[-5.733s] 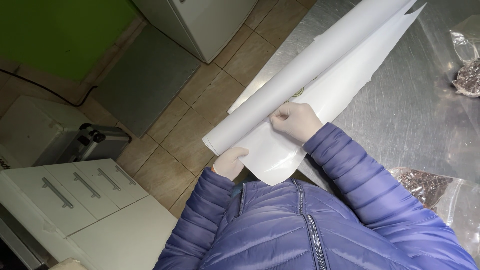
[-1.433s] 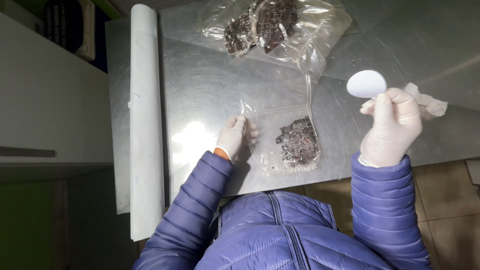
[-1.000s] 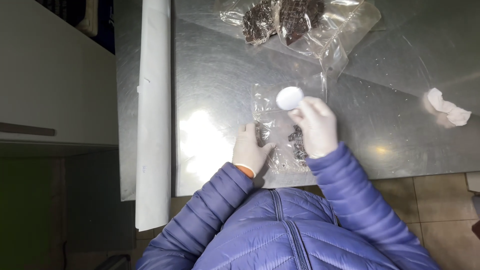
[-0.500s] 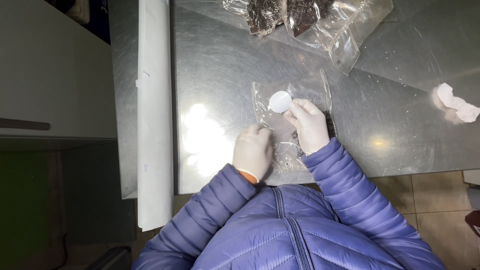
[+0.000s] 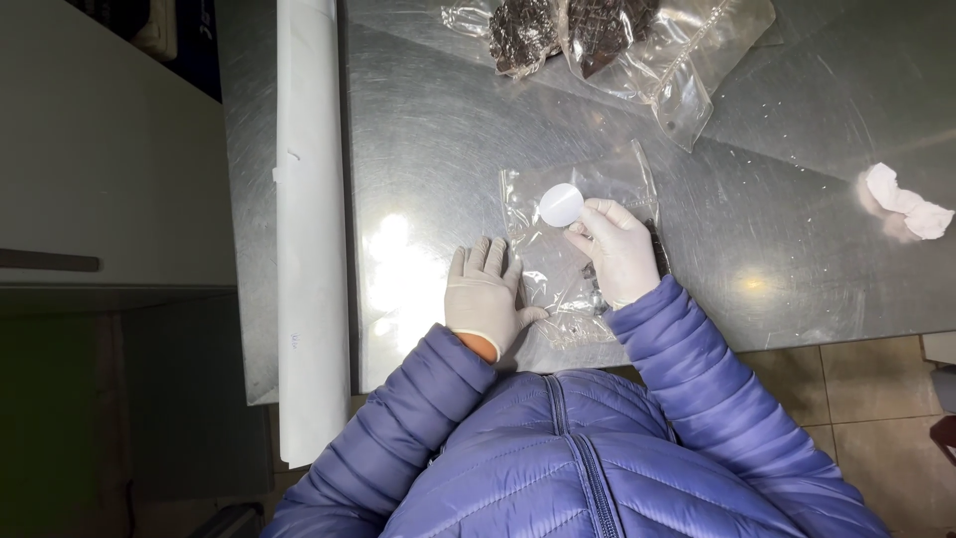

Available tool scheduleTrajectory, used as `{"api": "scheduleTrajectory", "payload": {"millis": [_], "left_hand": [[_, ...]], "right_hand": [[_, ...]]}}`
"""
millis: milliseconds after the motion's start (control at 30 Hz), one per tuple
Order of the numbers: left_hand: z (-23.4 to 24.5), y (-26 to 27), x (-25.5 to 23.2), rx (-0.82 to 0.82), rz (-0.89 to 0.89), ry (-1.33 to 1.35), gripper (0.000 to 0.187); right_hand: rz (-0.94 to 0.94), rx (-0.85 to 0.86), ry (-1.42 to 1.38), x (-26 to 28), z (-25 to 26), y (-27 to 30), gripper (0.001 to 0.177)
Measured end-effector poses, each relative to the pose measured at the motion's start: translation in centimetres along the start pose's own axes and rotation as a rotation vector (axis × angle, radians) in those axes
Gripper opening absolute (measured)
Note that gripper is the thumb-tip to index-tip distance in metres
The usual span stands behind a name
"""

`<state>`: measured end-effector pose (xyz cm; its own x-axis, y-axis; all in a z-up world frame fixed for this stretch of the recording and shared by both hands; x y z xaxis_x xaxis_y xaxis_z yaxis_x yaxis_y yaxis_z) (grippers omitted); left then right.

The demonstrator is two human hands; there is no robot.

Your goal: Peeling circular stickers from a roll and applying them to small plastic bags containing dried fruit.

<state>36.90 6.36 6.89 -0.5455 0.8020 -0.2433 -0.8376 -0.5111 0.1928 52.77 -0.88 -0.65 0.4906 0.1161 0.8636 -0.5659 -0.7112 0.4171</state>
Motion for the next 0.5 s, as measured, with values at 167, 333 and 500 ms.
{"api": "scheduleTrajectory", "payload": {"millis": [167,333,500], "left_hand": [[-1.5,0.3,3.2,0.069,0.242,1.359,0.060],[2.2,1.4,2.4,0.252,0.234,2.186,0.047],[3.0,2.0,2.0,0.278,0.218,2.039,0.044]], "right_hand": [[0.539,-0.128,0.538,8.1,-1.7,5.4,0.007],[1.431,0.060,1.522,14.2,-7.1,14.1,0.021],[1.692,-0.106,1.686,14.1,-6.8,17.0,0.032]]}}
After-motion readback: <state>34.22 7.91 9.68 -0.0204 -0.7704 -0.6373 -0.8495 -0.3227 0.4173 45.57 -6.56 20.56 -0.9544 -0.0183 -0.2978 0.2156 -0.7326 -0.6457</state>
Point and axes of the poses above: each hand's wrist, its own y-axis away from the middle knuckle, its own z-axis out of the back of the hand, x = y × z, the point moved 8 cm from there along -y, towards the middle knuckle, and after that the axes turned 9 degrees about y, right-handed, at the moved point
